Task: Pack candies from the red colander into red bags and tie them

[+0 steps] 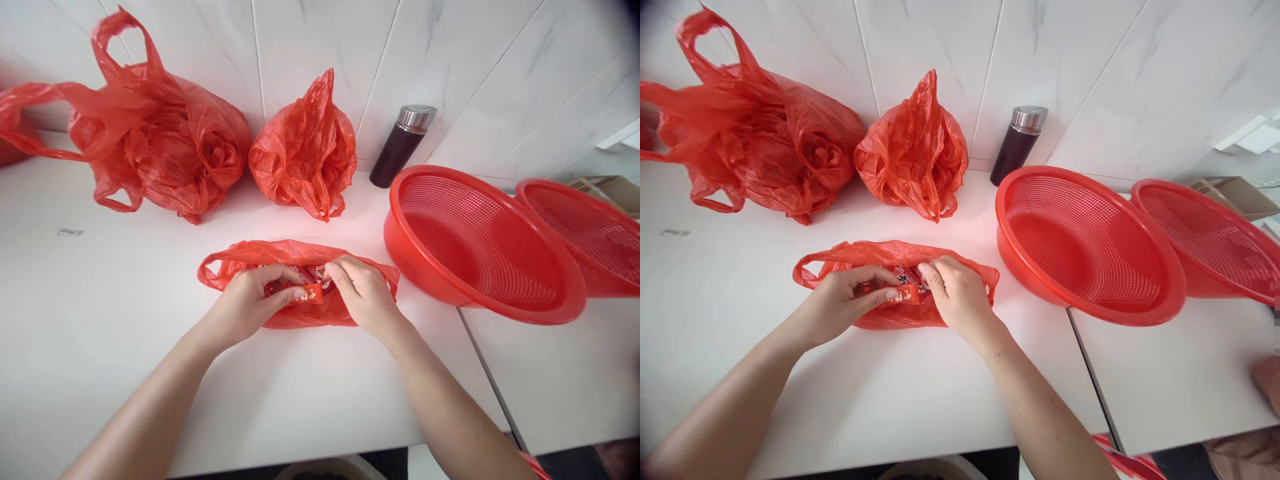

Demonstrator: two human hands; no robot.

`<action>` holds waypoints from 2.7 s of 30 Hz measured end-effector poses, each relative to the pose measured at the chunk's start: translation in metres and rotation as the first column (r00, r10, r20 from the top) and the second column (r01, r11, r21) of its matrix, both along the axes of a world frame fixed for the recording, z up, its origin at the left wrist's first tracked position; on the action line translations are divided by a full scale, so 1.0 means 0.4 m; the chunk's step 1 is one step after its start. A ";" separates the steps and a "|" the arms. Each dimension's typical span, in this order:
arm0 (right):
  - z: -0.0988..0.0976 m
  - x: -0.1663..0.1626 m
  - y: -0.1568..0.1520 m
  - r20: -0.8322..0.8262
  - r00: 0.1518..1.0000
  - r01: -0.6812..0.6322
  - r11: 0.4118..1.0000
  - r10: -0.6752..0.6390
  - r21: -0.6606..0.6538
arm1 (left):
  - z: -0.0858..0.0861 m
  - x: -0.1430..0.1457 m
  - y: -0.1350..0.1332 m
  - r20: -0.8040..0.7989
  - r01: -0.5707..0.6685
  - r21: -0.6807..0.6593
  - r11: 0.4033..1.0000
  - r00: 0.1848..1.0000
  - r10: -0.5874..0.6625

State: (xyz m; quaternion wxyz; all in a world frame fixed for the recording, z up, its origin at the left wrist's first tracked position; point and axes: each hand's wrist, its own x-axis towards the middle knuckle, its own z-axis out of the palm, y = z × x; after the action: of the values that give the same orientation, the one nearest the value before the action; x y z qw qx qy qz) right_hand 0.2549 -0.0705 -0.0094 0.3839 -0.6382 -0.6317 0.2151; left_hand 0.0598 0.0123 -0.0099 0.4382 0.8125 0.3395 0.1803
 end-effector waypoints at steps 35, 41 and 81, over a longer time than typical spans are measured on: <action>0.044 -0.008 -0.020 -0.459 0.878 -0.132 0.990 0.139 0.048 | 0.015 -0.010 0.016 0.340 0.065 -0.519 0.853 0.931 0.136; 0.031 -0.027 -0.013 -0.497 0.863 -0.106 0.994 0.088 -0.008 | 0.007 0.004 -0.002 0.372 0.166 -0.528 0.833 0.927 0.051; 0.004 -0.062 -0.024 -0.504 0.864 0.007 1.000 -0.001 0.011 | 0.010 0.020 -0.026 0.365 0.274 -0.509 0.816 0.927 -0.084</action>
State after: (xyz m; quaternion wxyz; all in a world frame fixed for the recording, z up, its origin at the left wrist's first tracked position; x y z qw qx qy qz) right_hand 0.2300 -0.0801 -0.0076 0.5398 -0.5589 -0.5097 0.3694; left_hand 0.0677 0.0019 -0.0059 0.7187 0.6386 0.2206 0.1640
